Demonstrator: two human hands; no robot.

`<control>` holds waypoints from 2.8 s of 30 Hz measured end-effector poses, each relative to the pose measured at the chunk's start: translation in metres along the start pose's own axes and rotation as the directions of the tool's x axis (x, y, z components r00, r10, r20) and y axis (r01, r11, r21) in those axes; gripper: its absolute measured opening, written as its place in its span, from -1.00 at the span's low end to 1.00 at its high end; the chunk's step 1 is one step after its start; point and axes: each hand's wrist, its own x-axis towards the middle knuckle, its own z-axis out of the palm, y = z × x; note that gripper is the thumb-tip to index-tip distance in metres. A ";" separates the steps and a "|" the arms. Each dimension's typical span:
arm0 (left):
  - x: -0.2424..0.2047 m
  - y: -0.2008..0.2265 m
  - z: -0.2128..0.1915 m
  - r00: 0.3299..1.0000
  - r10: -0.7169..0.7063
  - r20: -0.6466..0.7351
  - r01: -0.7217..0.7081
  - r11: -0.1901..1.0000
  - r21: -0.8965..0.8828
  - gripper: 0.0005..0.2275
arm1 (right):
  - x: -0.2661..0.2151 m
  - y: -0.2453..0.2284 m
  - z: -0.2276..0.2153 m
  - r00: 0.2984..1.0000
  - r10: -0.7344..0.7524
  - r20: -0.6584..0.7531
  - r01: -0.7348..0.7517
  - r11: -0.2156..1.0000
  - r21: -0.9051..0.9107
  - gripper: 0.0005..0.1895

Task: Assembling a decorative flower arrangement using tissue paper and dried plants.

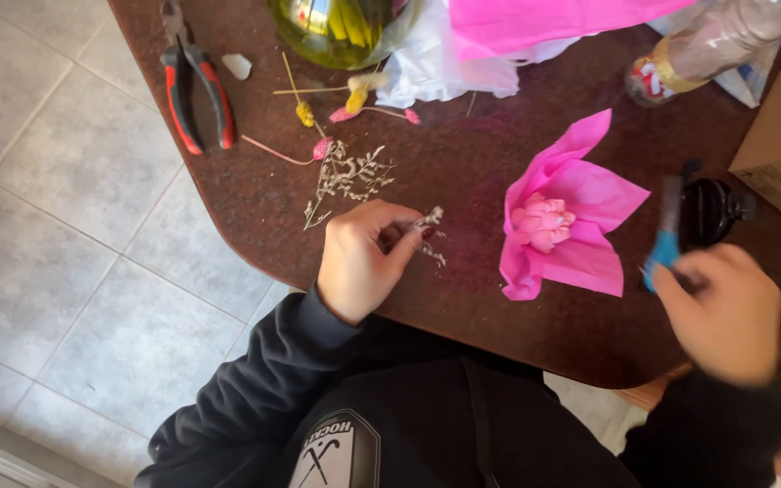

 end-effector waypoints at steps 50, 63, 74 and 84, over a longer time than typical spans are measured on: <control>0.029 0.010 0.090 0.910 0.274 0.312 -0.271 0.961 -0.055 -0.49 | 0.115 -0.052 0.025 0.868 -0.496 0.036 0.468 0.840 0.275 -0.82; 0.031 -0.002 0.103 0.954 0.137 0.267 -0.145 0.989 0.011 -0.45 | 0.114 -0.049 0.039 0.855 -0.510 0.088 0.458 0.825 0.331 -0.84; 0.029 -0.008 0.106 0.954 0.090 0.286 -0.068 0.994 -0.087 -0.34 | 0.117 -0.037 0.025 0.846 -0.519 0.120 0.453 0.820 0.350 -0.78; 0.080 0.074 0.095 0.862 0.038 0.505 0.357 0.662 -0.659 -0.27 | 0.114 -0.016 0.019 0.970 -0.238 0.052 0.147 0.741 0.656 -0.94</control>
